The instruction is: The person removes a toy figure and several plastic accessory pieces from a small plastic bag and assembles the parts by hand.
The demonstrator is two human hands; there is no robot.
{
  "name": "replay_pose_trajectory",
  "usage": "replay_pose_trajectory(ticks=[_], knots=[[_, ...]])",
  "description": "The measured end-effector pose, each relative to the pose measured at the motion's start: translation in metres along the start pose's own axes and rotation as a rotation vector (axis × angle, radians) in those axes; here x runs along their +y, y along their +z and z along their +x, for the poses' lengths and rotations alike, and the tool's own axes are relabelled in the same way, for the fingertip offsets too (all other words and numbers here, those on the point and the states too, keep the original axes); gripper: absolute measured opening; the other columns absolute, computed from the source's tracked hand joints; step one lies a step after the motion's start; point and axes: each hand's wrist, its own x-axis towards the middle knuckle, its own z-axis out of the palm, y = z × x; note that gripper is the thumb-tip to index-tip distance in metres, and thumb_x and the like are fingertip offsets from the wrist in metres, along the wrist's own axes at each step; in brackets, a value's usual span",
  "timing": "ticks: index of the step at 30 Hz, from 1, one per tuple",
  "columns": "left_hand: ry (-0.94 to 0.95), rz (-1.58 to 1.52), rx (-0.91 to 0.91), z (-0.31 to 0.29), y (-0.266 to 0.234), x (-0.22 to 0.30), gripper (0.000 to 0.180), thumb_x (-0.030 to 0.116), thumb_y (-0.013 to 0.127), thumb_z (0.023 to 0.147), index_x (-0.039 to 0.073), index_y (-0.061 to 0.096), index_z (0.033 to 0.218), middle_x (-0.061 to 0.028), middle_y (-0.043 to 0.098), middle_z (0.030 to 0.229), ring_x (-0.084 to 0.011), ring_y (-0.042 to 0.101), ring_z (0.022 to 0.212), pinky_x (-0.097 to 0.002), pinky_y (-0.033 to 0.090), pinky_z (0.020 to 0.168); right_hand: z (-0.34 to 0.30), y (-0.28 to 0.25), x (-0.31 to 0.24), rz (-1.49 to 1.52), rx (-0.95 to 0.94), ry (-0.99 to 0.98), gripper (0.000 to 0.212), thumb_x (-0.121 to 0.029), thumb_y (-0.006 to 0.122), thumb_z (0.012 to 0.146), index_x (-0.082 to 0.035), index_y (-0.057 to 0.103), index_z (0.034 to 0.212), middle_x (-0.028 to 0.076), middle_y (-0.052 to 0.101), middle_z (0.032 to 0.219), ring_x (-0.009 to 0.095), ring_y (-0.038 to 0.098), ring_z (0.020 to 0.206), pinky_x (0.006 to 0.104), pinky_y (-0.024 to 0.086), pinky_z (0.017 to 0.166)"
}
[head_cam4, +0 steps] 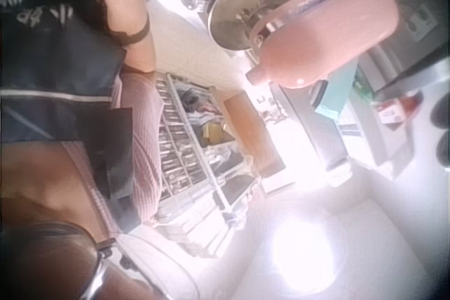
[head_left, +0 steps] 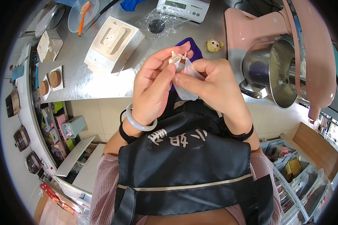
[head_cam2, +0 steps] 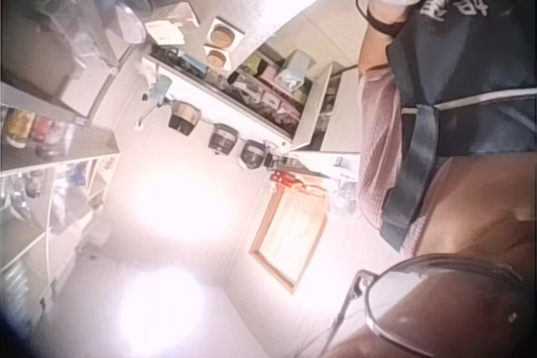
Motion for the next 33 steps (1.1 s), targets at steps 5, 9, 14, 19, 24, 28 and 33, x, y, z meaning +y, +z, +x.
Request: replay_pose_trajectory(ticks=[5, 9, 14, 19, 24, 28, 33], knots=[[-0.203, -0.050, 0.081, -0.001, -0.004, -0.011, 0.029, 0.008, 0.044, 0.092, -0.002, 0.045, 0.119, -0.0179, 0.050, 0.122, -0.0222, 0.051, 0.111, -0.0330, 0.040, 0.095, 0.002, 0.002, 0.022, -0.048, -0.012, 0.031, 0.024, -0.018, 0.071, 0.071, 0.003, 0.061, 0.066, 0.001, 0.047, 0.049, 0.006, 0.041, 0.047, 0.0235, 0.032, 0.043], [-0.549, -0.310, 0.069, -0.014, -0.028, -0.036, 0.028, 0.012, 0.047, 0.091, -0.001, 0.047, 0.116, -0.0119, 0.056, 0.113, -0.0188, 0.055, 0.103, -0.0337, 0.044, 0.091, -0.004, -0.001, 0.040, -0.189, -0.093, 0.125, 0.019, -0.016, 0.067, 0.078, 0.001, 0.063, 0.072, -0.004, 0.049, 0.055, 0.002, 0.040, 0.053, 0.0197, 0.031, 0.045], [-0.774, -0.439, 0.092, -0.019, -0.035, -0.064, 0.027, 0.014, 0.042, 0.093, 0.000, 0.046, 0.116, -0.0103, 0.056, 0.110, -0.0209, 0.055, 0.104, -0.0382, 0.046, 0.090, -0.018, -0.019, 0.089, 0.134, -0.094, 0.178, 0.022, -0.017, 0.051, 0.090, 0.000, 0.062, 0.099, -0.002, 0.056, 0.073, 0.004, 0.045, 0.063, 0.0186, 0.037, 0.055], [-0.740, -0.510, 0.086, -0.021, -0.033, -0.074, 0.027, 0.014, 0.041, 0.094, 0.003, 0.044, 0.119, -0.0144, 0.053, 0.112, -0.0256, 0.052, 0.110, -0.0408, 0.044, 0.094, -0.038, -0.029, 0.088, 0.191, -0.016, 0.255, 0.027, -0.015, 0.053, 0.090, 0.002, 0.057, 0.111, 0.003, 0.063, 0.083, 0.007, 0.052, 0.074, 0.0201, 0.042, 0.066], [-0.640, -0.438, 0.076, -0.020, -0.030, -0.076, 0.026, 0.012, 0.046, 0.093, 0.005, 0.046, 0.118, -0.0132, 0.056, 0.109, -0.0247, 0.052, 0.110, -0.0382, 0.043, 0.094, -0.040, -0.022, 0.080, 0.178, 0.131, 0.047, 0.025, -0.008, 0.053, 0.089, 0.002, 0.057, 0.111, 0.006, 0.065, 0.081, 0.010, 0.058, 0.080, 0.0227, 0.044, 0.074], [-0.552, -0.383, 0.062, -0.020, -0.027, -0.078, 0.026, 0.010, 0.046, 0.092, 0.004, 0.047, 0.117, -0.0117, 0.057, 0.108, -0.0209, 0.051, 0.110, -0.0356, 0.041, 0.095, -0.041, -0.014, 0.087, 0.077, 0.210, -0.020, 0.023, -0.005, 0.062, 0.083, 0.001, 0.060, 0.105, 0.008, 0.065, 0.081, 0.012, 0.060, 0.076, 0.0241, 0.048, 0.073], [-0.500, -0.314, 0.009, -0.019, -0.022, -0.075, 0.027, 0.010, 0.047, 0.092, 0.003, 0.048, 0.118, -0.0121, 0.056, 0.115, -0.0176, 0.051, 0.110, -0.0343, 0.038, 0.097, -0.038, -0.013, 0.091, 0.169, 0.229, -0.013, 0.022, -0.006, 0.068, 0.078, 0.003, 0.062, 0.097, 0.008, 0.066, 0.085, 0.012, 0.061, 0.075, 0.0243, 0.049, 0.071]])
